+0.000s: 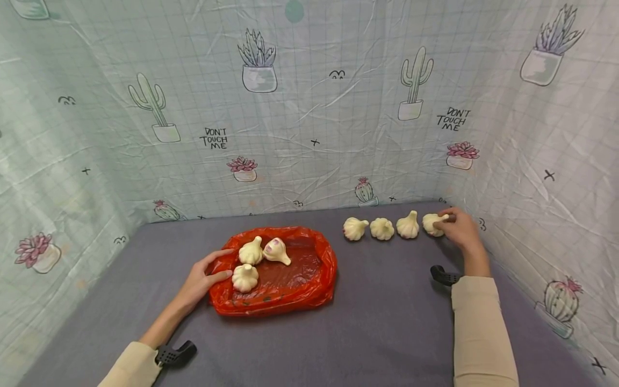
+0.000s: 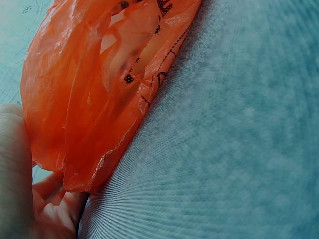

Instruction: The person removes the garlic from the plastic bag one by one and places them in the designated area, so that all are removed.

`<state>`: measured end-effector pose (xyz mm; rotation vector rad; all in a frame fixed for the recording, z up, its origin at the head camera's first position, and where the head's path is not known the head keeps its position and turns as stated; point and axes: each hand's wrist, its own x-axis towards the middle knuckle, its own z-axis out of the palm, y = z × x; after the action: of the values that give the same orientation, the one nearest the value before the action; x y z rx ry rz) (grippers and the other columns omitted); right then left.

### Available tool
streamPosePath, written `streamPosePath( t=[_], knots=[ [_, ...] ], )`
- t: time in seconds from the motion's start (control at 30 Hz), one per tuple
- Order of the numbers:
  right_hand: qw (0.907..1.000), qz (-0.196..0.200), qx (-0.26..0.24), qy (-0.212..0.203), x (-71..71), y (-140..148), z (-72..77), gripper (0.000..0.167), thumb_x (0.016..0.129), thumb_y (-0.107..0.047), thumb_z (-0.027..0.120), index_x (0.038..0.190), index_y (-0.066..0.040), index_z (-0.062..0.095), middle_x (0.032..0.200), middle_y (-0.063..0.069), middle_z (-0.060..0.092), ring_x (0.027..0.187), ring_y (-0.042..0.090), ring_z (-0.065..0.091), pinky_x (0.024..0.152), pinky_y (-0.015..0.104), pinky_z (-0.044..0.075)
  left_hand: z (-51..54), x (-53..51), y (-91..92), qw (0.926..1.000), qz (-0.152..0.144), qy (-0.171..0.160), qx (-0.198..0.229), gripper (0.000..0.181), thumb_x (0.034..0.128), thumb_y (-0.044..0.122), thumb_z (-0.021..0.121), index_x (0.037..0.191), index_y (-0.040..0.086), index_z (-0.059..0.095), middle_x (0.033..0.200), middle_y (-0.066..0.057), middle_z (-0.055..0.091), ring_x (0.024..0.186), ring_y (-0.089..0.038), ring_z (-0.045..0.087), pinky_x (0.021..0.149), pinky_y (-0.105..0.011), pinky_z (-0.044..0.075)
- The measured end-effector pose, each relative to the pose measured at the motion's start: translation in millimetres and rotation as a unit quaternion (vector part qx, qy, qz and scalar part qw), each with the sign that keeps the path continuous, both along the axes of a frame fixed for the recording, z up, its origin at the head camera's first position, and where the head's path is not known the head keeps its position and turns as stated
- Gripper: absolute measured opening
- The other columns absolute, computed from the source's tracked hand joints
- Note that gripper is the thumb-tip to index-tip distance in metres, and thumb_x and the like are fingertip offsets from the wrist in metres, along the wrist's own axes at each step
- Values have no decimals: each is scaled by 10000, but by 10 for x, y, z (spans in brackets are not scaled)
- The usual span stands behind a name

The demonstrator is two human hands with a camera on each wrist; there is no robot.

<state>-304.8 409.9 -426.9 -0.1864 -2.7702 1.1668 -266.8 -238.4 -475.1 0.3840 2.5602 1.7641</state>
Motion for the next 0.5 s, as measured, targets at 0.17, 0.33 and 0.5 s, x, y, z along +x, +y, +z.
streamPosePath(
  t=[0.17, 0.33, 0.5],
  knots=[
    [9999, 11, -37, -117, 14, -24, 11, 599, 1013, -298, 633, 1418, 113, 472, 1412, 443, 481, 1079, 399, 623, 672, 219, 512, 2, 5, 1, 10000, 1, -18, -6, 509, 953, 158, 730, 1444, 157, 595, 1451, -183, 586, 1147, -212, 643, 875, -229, 556],
    [9998, 6, -48, -201, 21, -36, 17, 621, 1017, -323, 622, 1426, 111, 449, 1432, 447, 453, 1196, 533, 554, 717, 280, 521, -3, 2, 1, 10000, 9, -45, -2, 506, 952, 162, 732, 1441, 161, 597, 1443, -183, 592, 1138, -215, 647, 869, -233, 561],
    [9992, 57, -101, -392, 20, -46, 25, 709, 1017, -391, 615, 1470, 107, 392, 1483, 451, 387, 1287, 582, 467, 933, 583, 509, -2, 1, 0, 10000, 4, -54, 3, 512, 952, 169, 733, 1445, 160, 594, 1452, -185, 585, 1145, -215, 643, 867, -238, 562]
  ],
)
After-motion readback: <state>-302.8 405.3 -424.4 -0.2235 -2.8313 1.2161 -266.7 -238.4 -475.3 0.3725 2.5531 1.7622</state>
